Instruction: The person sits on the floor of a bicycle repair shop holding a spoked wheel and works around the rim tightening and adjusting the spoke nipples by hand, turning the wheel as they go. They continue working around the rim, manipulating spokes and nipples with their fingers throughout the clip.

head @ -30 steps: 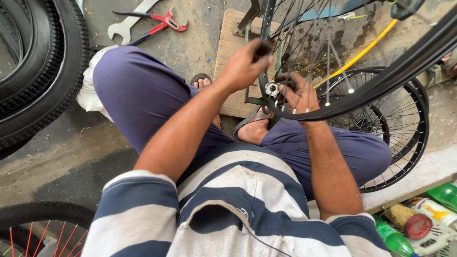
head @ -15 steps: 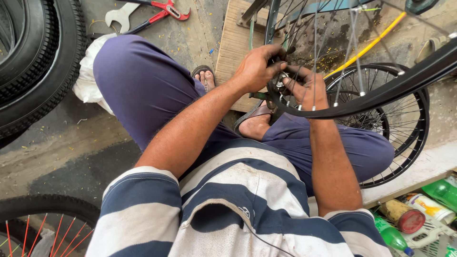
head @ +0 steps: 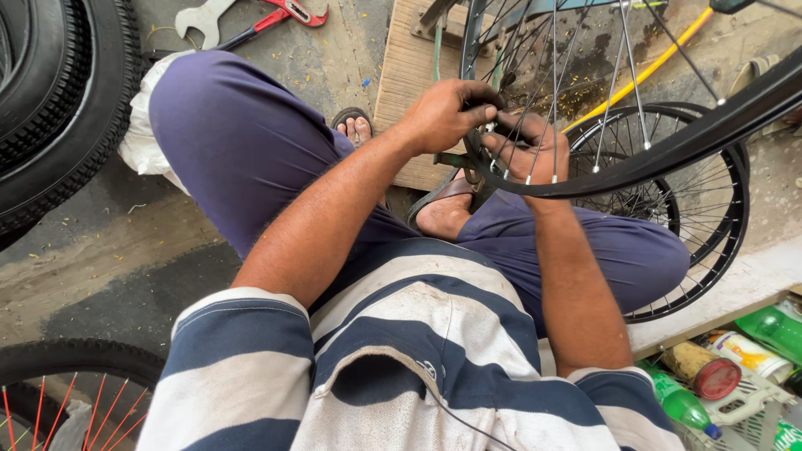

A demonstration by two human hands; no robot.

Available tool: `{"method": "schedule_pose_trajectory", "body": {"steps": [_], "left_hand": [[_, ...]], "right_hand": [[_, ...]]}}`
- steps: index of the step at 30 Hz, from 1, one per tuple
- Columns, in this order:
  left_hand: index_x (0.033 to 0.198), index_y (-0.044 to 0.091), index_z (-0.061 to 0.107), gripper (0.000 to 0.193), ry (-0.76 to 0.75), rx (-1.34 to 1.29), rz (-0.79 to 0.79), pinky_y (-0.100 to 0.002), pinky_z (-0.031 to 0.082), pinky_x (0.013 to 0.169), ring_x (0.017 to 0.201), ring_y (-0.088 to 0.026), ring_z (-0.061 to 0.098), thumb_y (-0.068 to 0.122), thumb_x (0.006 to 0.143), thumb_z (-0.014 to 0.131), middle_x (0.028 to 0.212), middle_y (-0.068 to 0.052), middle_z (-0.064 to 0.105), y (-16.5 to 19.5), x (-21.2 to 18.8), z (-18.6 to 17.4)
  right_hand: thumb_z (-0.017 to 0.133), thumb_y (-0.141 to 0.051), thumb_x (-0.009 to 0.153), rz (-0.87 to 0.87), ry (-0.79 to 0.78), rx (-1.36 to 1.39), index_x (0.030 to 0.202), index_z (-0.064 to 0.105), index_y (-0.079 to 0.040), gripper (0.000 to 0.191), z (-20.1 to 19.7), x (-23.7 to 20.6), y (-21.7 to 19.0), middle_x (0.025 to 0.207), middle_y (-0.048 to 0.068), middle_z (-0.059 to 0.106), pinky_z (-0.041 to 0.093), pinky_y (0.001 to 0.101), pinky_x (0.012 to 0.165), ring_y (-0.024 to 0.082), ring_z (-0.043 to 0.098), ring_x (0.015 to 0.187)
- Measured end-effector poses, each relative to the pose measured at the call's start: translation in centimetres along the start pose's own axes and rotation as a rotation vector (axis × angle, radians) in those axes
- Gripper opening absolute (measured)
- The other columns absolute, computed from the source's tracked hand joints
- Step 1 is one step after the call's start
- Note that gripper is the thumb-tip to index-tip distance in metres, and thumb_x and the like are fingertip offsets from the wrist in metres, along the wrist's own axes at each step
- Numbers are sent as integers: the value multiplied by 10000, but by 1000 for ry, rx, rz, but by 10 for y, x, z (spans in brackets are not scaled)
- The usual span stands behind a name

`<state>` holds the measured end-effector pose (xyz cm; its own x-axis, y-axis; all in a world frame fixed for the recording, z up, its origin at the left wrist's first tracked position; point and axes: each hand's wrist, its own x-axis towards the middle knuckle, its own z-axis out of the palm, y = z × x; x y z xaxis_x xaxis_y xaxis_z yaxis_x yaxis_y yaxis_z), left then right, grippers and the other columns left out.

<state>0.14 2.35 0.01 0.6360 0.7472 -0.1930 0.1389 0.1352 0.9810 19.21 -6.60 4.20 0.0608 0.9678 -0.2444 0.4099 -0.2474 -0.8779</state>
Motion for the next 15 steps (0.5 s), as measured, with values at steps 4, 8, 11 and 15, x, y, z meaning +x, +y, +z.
{"method": "schedule_pose_trajectory", "body": {"steps": [4,8,11,15], "left_hand": [[1236,70,701,341,-47,39,-13,-339,574,882,1009,-215,759,281,972,666,1089,-119,781,3,-1,-2],[1249,69,692,375,-80,26,-14,-336,573,908,1032,-215,759,320,970,691,1135,-117,775,5,-3,-3],[1244,37,678,444,-157,-101,75,-352,564,928,1062,-229,743,330,927,780,1159,-136,756,5,-4,-6],[1095,32,700,444,-202,84,52,-386,564,815,922,-254,746,348,813,834,990,-135,774,6,-3,-4]], "right_hand": [[800,-159,941,107,-45,137,1220,739,-14,321,0,1,-1,1041,74,748,547,250,831,105,683,939],[783,-174,971,69,28,-73,1174,751,-1,269,3,-2,-6,971,90,760,549,265,759,121,685,871],[756,-195,1045,90,37,-222,1206,764,-9,247,5,-11,-12,912,105,765,542,285,739,126,672,834],[734,-117,951,-21,-40,-112,1199,682,-5,276,-2,-30,-25,995,109,757,580,287,778,127,727,886]]}}
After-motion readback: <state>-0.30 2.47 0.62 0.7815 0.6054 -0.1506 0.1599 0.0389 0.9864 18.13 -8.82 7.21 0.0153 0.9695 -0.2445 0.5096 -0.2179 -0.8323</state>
